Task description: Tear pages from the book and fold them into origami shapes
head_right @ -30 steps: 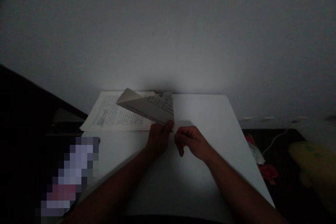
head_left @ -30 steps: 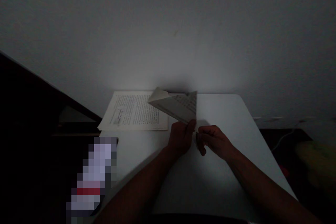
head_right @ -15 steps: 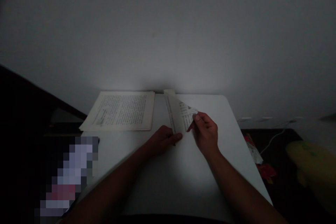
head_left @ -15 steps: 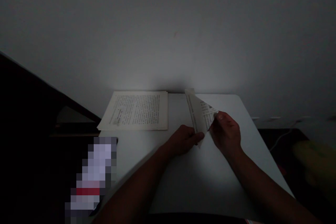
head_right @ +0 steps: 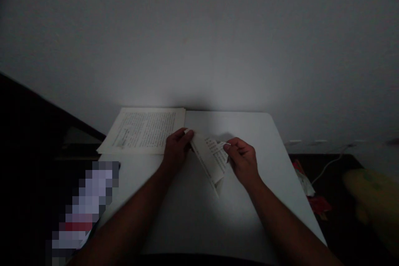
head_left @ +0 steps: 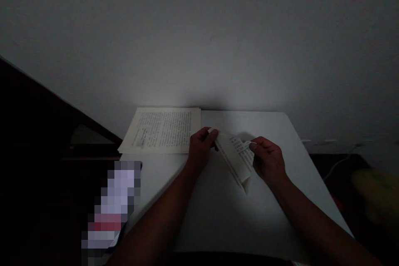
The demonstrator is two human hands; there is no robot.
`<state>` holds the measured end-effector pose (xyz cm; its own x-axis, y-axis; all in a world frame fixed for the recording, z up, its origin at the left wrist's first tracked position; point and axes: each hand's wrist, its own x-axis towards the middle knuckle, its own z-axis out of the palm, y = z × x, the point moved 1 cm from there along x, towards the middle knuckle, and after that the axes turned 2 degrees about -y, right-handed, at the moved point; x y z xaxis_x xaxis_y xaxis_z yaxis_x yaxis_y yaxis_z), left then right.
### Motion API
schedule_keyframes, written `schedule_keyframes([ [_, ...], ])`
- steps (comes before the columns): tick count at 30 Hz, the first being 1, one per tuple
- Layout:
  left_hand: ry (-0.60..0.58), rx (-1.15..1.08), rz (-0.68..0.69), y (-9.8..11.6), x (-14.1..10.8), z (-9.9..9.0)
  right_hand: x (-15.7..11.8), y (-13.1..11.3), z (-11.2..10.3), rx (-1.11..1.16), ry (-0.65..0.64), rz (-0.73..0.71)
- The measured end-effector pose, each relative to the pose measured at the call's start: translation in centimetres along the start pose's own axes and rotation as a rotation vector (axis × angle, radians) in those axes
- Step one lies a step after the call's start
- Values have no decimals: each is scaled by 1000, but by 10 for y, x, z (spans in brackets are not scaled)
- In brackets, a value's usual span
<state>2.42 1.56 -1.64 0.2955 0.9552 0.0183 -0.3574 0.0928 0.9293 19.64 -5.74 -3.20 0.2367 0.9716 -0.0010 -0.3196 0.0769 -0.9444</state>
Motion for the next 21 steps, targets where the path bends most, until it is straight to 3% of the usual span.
schedule_keyframes([
  [7,-176,-16,1,-3,-1,-6,-1,-20,10,45,78,80],
  [12,-268,-5,-26,-6,-4,-4,4,-26,-2,-36,111,158],
  [17,-302,8,-21,-2,-7,0,7,-22,-11,95,100,237],
  [21,-383,-9,-103,1,-10,4,7,-21,-9,269,151,301],
])
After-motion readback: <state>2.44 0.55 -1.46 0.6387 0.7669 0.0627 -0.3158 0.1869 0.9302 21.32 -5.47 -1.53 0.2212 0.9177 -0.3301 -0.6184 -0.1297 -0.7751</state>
